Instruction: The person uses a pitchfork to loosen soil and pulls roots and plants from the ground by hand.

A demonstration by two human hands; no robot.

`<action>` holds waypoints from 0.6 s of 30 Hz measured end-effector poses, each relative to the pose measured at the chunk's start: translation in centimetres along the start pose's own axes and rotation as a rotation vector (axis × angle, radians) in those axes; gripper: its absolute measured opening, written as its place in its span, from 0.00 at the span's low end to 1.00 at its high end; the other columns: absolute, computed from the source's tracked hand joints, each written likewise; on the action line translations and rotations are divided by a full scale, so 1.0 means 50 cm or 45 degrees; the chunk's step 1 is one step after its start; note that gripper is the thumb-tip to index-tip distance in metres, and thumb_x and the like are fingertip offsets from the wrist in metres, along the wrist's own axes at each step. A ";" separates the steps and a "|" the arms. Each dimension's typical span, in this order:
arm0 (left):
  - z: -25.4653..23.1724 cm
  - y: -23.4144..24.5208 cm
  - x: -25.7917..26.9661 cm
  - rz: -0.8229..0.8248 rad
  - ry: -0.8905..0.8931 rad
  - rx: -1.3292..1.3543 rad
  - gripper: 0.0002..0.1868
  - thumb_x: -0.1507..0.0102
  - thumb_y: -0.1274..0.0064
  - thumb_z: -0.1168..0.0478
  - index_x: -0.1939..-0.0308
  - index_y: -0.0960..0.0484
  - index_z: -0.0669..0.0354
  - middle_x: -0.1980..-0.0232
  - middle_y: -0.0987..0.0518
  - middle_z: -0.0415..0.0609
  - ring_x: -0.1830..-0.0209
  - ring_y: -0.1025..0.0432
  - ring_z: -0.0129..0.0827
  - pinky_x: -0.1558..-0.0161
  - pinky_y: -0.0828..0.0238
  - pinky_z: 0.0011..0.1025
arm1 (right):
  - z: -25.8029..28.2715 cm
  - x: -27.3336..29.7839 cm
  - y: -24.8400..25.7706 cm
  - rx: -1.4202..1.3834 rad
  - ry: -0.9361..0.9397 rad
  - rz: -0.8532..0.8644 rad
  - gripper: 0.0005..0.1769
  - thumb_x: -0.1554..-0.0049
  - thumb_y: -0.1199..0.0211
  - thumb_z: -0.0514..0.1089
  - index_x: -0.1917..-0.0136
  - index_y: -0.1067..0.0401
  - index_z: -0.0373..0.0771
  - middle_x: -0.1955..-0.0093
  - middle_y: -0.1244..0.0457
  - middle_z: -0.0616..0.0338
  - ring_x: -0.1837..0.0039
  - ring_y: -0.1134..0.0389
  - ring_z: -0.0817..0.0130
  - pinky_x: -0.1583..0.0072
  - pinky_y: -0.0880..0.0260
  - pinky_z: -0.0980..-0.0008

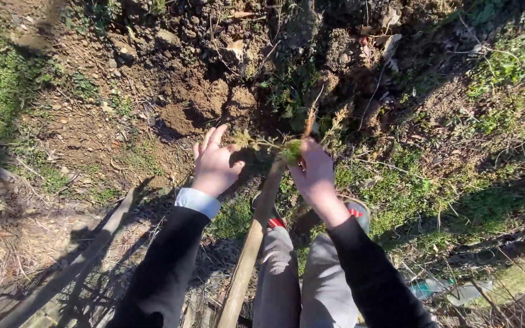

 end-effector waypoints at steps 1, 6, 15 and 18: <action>-0.035 0.006 0.007 0.038 -0.025 0.276 0.26 0.35 0.43 0.58 0.34 0.27 0.61 0.27 0.36 0.61 0.27 0.40 0.53 0.27 0.49 0.54 | -0.001 -0.011 -0.006 0.089 0.020 0.034 0.04 0.38 0.37 0.36 0.50 0.26 0.33 0.58 0.35 0.51 0.58 0.34 0.63 0.58 0.30 0.70; -0.144 -0.075 0.009 0.147 -0.079 0.492 0.45 0.42 0.36 0.42 0.27 0.34 0.59 0.30 0.33 0.72 0.26 0.37 0.58 0.24 0.44 0.52 | 0.046 -0.040 0.024 0.080 0.376 -0.066 0.20 0.43 0.28 0.49 0.65 0.33 0.36 0.64 0.42 0.52 0.62 0.37 0.56 0.60 0.34 0.59; -0.313 -0.095 -0.137 -0.265 -0.533 1.215 0.17 0.35 0.45 0.68 0.42 0.20 0.71 0.47 0.19 0.69 0.48 0.21 0.50 0.50 0.19 0.43 | 0.068 -0.234 0.250 0.055 0.544 0.031 0.18 0.50 0.21 0.40 0.69 0.31 0.38 0.67 0.42 0.60 0.68 0.38 0.68 0.64 0.36 0.72; -0.366 -0.093 -0.191 -0.317 -0.456 1.313 0.18 0.33 0.42 0.60 0.44 0.19 0.71 0.47 0.18 0.67 0.47 0.21 0.49 0.48 0.20 0.42 | 0.021 -0.368 0.323 -0.443 -0.114 0.513 0.20 0.52 0.29 0.29 0.47 0.26 0.37 0.54 0.33 0.59 0.50 0.29 0.71 0.46 0.25 0.71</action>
Point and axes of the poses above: each hand's wrist, its own x-axis away from the middle knuckle, its own y-axis out of the back of the hand, z = x × y, the point moved 7 cm from there along -x, towards the middle knuckle
